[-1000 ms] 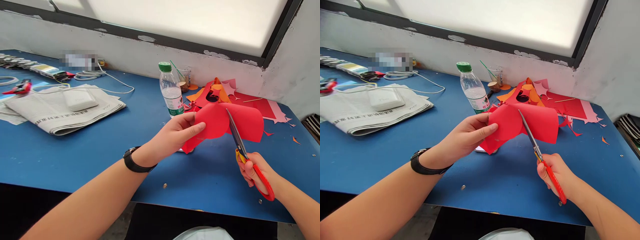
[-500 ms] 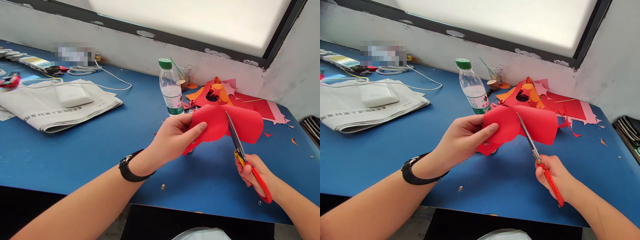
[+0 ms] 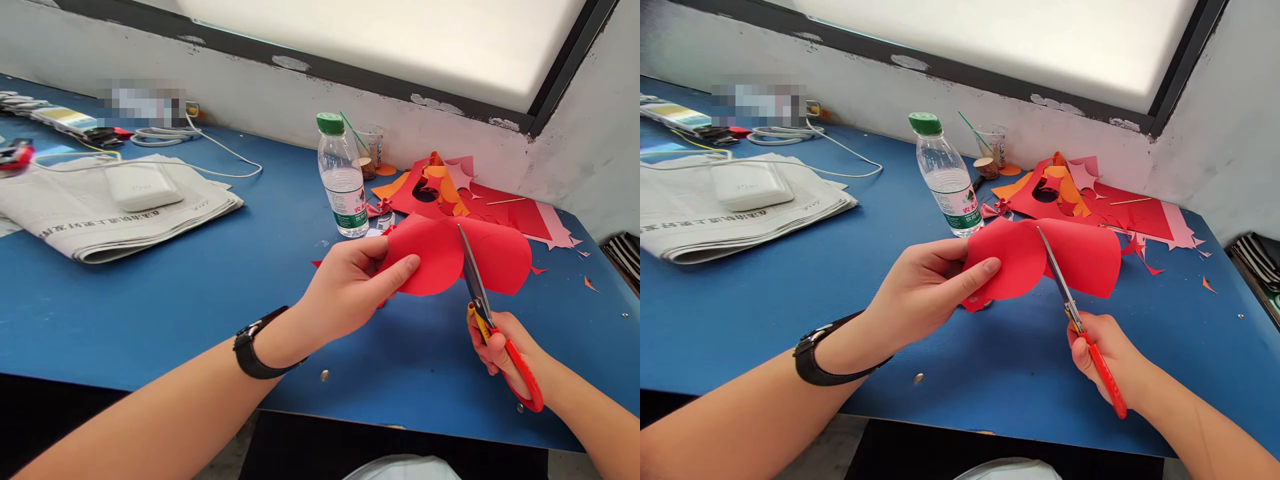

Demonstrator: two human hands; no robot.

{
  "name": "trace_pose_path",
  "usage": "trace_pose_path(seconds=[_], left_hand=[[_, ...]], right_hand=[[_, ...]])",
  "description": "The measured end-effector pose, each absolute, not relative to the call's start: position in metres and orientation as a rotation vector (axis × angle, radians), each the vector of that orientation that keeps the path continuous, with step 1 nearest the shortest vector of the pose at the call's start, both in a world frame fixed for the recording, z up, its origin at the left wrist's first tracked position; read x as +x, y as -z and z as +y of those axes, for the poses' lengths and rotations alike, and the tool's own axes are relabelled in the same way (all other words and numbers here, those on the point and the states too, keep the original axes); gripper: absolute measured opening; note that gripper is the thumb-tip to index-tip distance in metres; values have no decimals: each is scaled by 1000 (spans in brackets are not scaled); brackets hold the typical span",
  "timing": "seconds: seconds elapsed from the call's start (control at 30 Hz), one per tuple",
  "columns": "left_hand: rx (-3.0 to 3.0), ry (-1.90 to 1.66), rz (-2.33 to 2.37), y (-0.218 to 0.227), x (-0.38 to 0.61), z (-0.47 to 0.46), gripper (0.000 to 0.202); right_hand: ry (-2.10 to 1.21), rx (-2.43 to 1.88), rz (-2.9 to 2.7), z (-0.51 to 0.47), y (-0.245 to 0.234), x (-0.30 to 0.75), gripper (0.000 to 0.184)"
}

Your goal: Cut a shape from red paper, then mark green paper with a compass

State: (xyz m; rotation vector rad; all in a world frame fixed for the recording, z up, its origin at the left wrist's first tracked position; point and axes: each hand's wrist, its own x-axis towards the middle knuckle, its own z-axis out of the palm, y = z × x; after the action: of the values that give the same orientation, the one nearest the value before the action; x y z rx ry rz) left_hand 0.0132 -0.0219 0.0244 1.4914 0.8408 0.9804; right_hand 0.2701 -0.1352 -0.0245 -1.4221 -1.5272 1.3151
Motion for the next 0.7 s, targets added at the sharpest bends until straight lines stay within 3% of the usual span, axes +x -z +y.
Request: trace_pose_path(seconds=[0.5, 0.7], left_hand=[[1483, -1000, 795, -29, 15, -23, 31], [1495, -985, 837, -28, 12, -22, 37]], right_hand=[[-1283, -1429, -1557, -136, 22, 275, 82], [-1240, -1430, -1597, -136, 21, 276, 81]])
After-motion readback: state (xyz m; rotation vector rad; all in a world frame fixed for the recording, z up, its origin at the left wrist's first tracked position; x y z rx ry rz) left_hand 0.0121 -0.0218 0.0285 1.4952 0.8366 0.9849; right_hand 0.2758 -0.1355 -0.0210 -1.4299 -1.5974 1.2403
